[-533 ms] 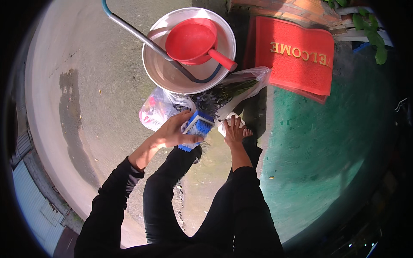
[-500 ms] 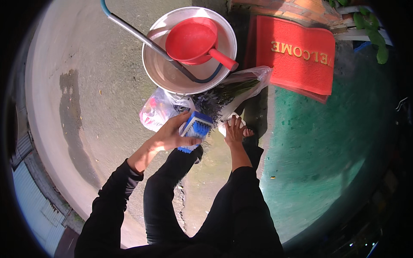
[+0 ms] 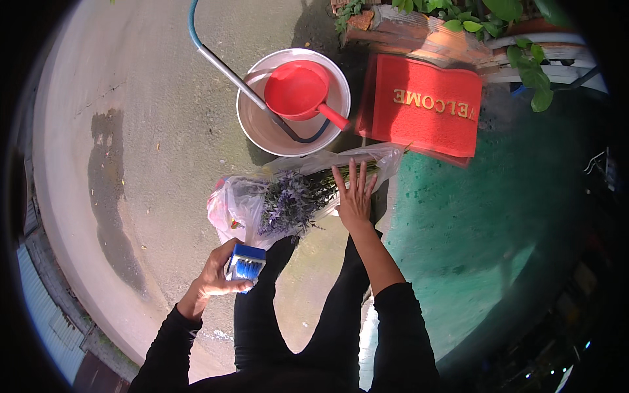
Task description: The person retrieves a brush and a container of cleaning powder, then sits on the ground to clean a red doormat. They pour water and powder onto the mat, scrub it with the brush, and rinse it with water.
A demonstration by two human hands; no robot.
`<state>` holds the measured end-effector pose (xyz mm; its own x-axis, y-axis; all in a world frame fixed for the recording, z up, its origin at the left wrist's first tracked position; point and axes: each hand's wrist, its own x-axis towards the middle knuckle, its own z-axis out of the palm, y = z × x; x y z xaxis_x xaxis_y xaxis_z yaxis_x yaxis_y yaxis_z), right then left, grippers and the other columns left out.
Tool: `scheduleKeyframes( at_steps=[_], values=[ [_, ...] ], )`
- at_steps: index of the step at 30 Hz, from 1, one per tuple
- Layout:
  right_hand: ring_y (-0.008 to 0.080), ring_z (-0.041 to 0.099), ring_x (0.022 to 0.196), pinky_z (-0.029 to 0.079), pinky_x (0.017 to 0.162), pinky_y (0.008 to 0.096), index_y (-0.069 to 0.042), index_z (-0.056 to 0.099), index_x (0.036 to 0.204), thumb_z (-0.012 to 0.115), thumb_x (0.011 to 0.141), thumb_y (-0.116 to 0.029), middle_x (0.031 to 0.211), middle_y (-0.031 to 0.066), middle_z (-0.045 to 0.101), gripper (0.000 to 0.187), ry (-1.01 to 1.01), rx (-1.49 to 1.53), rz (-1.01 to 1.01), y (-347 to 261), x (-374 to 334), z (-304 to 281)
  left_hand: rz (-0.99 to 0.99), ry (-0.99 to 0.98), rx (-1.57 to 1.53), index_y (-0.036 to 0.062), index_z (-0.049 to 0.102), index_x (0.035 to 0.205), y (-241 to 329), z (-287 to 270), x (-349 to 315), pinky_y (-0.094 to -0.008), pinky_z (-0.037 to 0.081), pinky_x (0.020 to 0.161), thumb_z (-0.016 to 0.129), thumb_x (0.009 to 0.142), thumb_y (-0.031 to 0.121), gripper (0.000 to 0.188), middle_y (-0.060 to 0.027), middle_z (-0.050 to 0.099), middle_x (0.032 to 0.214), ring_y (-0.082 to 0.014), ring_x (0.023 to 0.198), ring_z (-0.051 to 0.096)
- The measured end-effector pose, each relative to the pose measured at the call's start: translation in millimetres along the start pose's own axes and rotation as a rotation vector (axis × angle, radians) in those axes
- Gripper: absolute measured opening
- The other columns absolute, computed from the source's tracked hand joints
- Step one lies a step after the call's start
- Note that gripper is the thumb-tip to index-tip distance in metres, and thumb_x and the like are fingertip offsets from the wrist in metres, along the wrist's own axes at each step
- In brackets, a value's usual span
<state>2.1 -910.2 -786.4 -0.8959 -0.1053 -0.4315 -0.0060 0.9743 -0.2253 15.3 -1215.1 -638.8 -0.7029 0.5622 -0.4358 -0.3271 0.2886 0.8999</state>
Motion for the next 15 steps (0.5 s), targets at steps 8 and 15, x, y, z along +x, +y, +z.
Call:
scheduleKeyframes(
  at_steps=[8, 15],
  values=[
    [0.0279, 0.056, 0.095, 0.032, 0.093, 0.0507, -0.017, 0.04, 0.128, 0.066, 0.065, -0.013, 0.096, 0.0115, 0.059, 0.069, -0.266, -0.125, -0.138, 25, -19, -15, -0.009, 0.049, -0.354, 0.0003, 0.06, 0.085, 99, 7, -67, -0.0267, 0.038, 0.062, 0.079, 0.047, 0.037, 0.056, -0.007, 0.049, 0.079, -0.0185, 0.069, 0.05],
    [0.027, 0.061, 0.074, 0.043, 0.062, 0.0403, -0.01, 0.064, 0.071, 0.054, 0.068, -0.005, 0.069, 0.0072, 0.062, 0.011, -0.153, -0.064, -0.126, 19, -132, -139, 0.179, 0.018, -0.267, 0.0017, 0.059, 0.077, 181, 6, -103, -0.0316, 0.039, 0.062, 0.076, 0.047, 0.053, 0.062, -0.0087, 0.061, 0.079, -0.021, 0.067, 0.049]
  ],
)
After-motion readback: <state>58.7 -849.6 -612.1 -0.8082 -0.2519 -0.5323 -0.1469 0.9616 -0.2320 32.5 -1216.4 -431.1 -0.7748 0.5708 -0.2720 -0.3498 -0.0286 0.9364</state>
